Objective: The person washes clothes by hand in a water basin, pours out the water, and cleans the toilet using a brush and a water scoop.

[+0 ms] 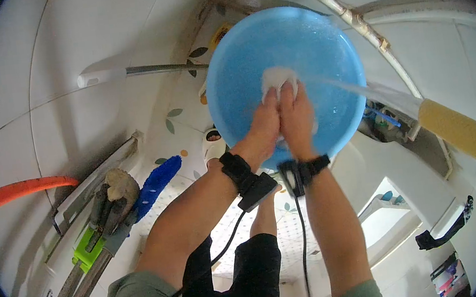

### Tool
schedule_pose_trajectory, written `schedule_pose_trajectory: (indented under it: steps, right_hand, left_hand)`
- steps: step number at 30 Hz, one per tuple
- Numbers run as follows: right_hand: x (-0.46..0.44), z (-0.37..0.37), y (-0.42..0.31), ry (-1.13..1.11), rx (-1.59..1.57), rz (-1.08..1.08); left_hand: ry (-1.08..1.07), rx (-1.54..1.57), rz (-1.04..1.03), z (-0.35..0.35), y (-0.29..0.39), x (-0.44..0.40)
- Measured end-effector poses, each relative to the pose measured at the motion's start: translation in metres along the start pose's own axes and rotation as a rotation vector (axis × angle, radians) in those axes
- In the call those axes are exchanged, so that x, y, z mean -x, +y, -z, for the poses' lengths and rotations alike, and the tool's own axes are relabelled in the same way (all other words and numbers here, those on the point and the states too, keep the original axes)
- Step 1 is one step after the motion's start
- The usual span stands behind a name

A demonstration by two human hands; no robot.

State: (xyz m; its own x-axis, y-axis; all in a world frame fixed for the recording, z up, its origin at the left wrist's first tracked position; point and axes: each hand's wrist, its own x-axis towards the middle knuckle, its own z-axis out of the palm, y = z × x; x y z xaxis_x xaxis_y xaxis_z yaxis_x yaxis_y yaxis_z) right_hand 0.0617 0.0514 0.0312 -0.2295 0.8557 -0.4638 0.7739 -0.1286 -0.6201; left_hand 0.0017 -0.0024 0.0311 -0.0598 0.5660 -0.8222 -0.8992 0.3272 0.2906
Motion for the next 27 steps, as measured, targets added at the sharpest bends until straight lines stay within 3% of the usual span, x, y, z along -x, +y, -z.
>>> schedule_pose_trajectory:
  steps: [2, 5, 6, 8, 11, 12, 14, 17, 19, 21, 24, 27]
  right_hand:
    - [-0.029, -0.008, 0.024, 0.084, 0.153, 0.081]
    - [-0.073, 0.008, 0.08, -0.029, 0.605, 0.432]
    - [-0.076, 0.006, 0.079, 0.096, 0.457, 0.375]
    - [-0.074, 0.009, 0.082, 0.324, 0.171, 0.247]
    - [-0.029, 0.032, 0.05, 0.237, 0.769, 0.822]
    - [-0.032, 0.028, 0.056, 0.172, 0.656, 0.579]
    - [-0.051, 0.018, 0.074, 0.059, 0.422, 0.104]
    - [-0.043, 0.005, 0.081, -0.052, -0.715, -0.22]
    - [0.01, 0.025, 0.028, -0.148, -0.617, -0.17]
    - [0.05, 0.025, 0.021, -0.201, -0.331, 0.188]
    - [0.062, 0.019, 0.002, -0.113, -0.158, 0.232]
    - [0.02, 0.0, 0.024, 0.07, 0.075, 0.189]
  left_hand:
    - [-0.016, -0.185, -0.034, 0.006, -0.008, 0.001]
    - [-0.11, -0.57, -0.016, 0.017, -0.006, 0.017]
    - [-0.161, -0.718, -0.01, 0.018, -0.001, 0.019]
    - [-0.042, -0.574, -0.195, 0.026, -0.011, 0.016]
    - [0.169, -0.899, -0.485, 0.053, -0.024, 0.0]
    - [0.249, -1.097, -0.574, 0.059, -0.029, 0.001]
    - [0.188, -0.807, -0.376, 0.048, -0.029, 0.001]
    - [-0.005, -0.212, -0.001, 0.031, -0.016, 0.001]
    - [-0.167, 0.078, 0.172, 0.027, 0.001, -0.016]
    - [-0.323, 0.201, 0.263, 0.038, 0.011, -0.028]
    - [-0.452, 0.046, 0.09, 0.031, 0.01, -0.006]
    - [-0.041, -0.046, 0.018, 0.009, -0.013, 0.015]
